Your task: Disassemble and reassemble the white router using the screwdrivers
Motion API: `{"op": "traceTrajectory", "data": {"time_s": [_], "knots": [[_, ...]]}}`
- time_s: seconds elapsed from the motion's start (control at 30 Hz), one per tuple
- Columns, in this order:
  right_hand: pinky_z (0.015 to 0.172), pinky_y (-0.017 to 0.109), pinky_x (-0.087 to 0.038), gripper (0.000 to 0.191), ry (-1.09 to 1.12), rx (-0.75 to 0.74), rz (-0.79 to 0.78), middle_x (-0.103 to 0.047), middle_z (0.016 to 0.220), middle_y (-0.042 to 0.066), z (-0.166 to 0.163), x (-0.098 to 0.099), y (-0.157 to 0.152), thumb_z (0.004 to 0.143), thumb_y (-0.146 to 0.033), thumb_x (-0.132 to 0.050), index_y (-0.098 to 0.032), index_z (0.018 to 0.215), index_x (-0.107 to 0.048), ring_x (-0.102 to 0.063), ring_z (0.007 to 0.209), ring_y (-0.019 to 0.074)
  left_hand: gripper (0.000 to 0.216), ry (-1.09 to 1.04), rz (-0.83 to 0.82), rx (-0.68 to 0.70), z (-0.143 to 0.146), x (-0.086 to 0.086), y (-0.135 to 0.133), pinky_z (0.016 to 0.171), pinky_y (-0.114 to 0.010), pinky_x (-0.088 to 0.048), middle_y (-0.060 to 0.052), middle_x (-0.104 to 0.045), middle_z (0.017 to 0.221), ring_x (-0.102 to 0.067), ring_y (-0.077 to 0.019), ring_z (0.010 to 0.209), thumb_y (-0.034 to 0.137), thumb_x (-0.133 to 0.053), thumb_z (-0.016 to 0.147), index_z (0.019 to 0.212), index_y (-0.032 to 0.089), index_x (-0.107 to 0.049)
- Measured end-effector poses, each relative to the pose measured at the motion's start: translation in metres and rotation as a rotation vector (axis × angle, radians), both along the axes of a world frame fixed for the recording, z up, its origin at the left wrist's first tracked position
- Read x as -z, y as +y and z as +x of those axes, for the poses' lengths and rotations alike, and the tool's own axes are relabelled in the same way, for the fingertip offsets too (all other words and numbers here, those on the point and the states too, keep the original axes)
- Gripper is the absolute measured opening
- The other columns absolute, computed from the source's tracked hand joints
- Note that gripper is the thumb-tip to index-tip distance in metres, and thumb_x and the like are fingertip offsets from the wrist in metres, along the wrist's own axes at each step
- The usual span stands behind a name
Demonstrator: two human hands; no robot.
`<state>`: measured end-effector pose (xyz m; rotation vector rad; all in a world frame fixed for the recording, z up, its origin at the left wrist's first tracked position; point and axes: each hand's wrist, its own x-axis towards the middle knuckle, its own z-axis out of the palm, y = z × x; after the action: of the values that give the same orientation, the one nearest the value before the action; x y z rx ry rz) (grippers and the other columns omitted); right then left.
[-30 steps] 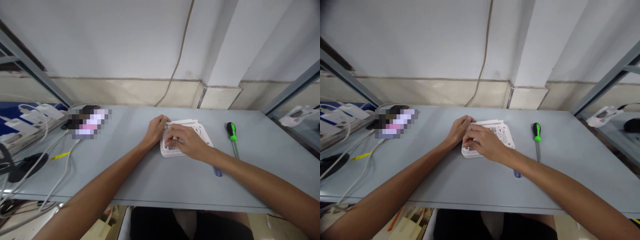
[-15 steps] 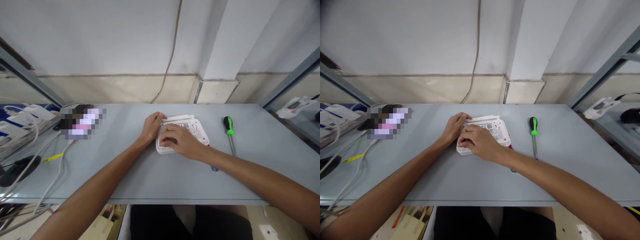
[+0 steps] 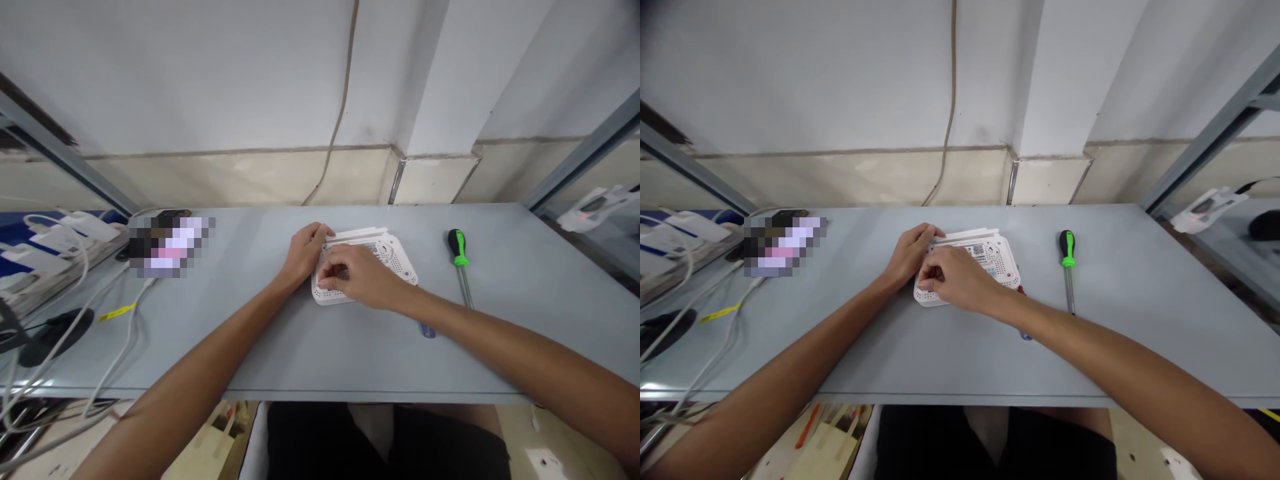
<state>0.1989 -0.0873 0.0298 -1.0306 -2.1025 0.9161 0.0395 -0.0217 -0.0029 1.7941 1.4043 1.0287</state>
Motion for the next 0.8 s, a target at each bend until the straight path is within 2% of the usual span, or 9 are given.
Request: {"op": "traceTrajectory", "data": {"time_s": [0.17,0.33,0.43,0.53,0.63,0.67,0.7,0.73,0.8], "knots": [[0.065,0.025,-0.054,0.022,-0.023,-0.017,0.0,-0.071,0.07,-0.012,0.0,0.007,0.013,0.086,-0.014,-0.075,-0.03,0.071,-0.071,-0.069,0.07,0.0068,0.033,-0.004,-0.005,-0.004,0.0,0.0,0.002,0.077,-0.033,-0.045,-0.002,-0.066,0.081,-0.059,-0.0205,0.081,0.039,-0.047,0.098,0.085,0.02,-0.071],[0.064,0.021,-0.051,0.022,0.007,-0.065,0.056,-0.073,0.072,-0.012,0.003,0.013,0.019,0.095,-0.034,-0.066,-0.03,0.076,-0.075,-0.07,0.071,0.0022,0.033,0.012,-0.007,0.001,-0.001,-0.001,0.003,0.081,-0.035,-0.047,-0.003,-0.07,0.085,-0.062,-0.0221,0.086,0.039,-0.047,0.097,0.087,0.02,-0.072],[0.067,0.024,-0.053,0.022,-0.066,-0.094,0.034,-0.075,0.076,-0.011,0.007,0.002,0.016,0.097,-0.035,-0.063,-0.028,0.081,-0.077,-0.072,0.076,0.0039,0.031,0.011,-0.012,0.014,-0.002,-0.002,0.003,0.085,-0.036,-0.049,-0.004,-0.073,0.09,-0.064,-0.0231,0.09,0.039,-0.049,0.096,0.088,0.02,-0.072],[0.075,0.027,-0.055,0.017,-0.234,-0.087,0.004,-0.08,0.094,-0.011,0.029,-0.022,0.019,0.097,-0.035,-0.064,-0.031,0.09,-0.079,-0.074,0.086,0.0073,0.022,-0.004,-0.019,0.04,-0.004,-0.002,0.002,0.084,-0.037,-0.05,-0.005,-0.075,0.097,-0.066,-0.023,0.089,0.037,-0.058,0.091,0.09,0.02,-0.072],[0.083,0.04,-0.058,0.021,-0.329,0.066,0.037,-0.081,0.098,0.0,0.08,-0.046,0.034,0.099,-0.041,-0.063,-0.027,0.1,-0.08,-0.076,0.093,0.0194,0.021,0.012,-0.024,0.038,-0.005,-0.001,0.0,0.079,-0.038,-0.051,-0.007,-0.075,0.103,-0.065,-0.0222,0.083,0.036,-0.065,0.086,0.097,0.02,-0.073],[0.082,0.046,-0.057,0.02,-0.397,0.19,0.065,-0.08,0.088,0.004,0.102,-0.052,0.041,0.095,-0.038,-0.069,-0.023,0.102,-0.079,-0.077,0.091,0.0253,0.022,0.011,-0.024,0.042,-0.005,-0.001,0.0,0.078,-0.038,-0.051,-0.007,-0.075,0.105,-0.065,-0.0222,0.083,0.036,-0.066,0.087,0.1,0.02,-0.073],[0.083,0.049,-0.056,0.026,-0.587,0.368,0.102,-0.077,0.081,0.005,0.124,-0.056,0.048,0.093,-0.042,-0.073,-0.024,0.11,-0.078,-0.077,0.093,0.0295,0.023,0.002,-0.022,0.052,-0.006,-0.001,-0.001,0.079,-0.039,-0.052,-0.007,-0.075,0.107,-0.065,-0.0224,0.085,0.037,-0.066,0.087,0.101,0.021,-0.073],[0.081,0.051,-0.056,0.035,-0.759,0.497,0.06,-0.075,0.075,0.007,0.144,-0.058,0.054,0.091,-0.049,-0.075,-0.022,0.114,-0.076,-0.077,0.09,0.033,0.023,-0.011,-0.018,0.066,-0.006,0.0,0.0,0.081,-0.039,-0.053,-0.008,-0.075,0.11,-0.066,-0.0228,0.088,0.038,-0.065,0.088,0.102,0.021,-0.073],[0.066,0.05,-0.058,0.041,-0.878,0.541,-0.137,-0.067,0.056,0.006,0.176,-0.055,0.065,0.084,-0.052,-0.081,-0.016,0.102,-0.076,-0.074,0.061,0.0324,0.021,-0.021,0.0,0.078,-0.006,0.001,0.001,0.085,-0.04,-0.054,-0.008,-0.075,0.115,-0.068,-0.0233,0.093,0.037,-0.064,0.09,0.101,0.022,-0.073]]}}
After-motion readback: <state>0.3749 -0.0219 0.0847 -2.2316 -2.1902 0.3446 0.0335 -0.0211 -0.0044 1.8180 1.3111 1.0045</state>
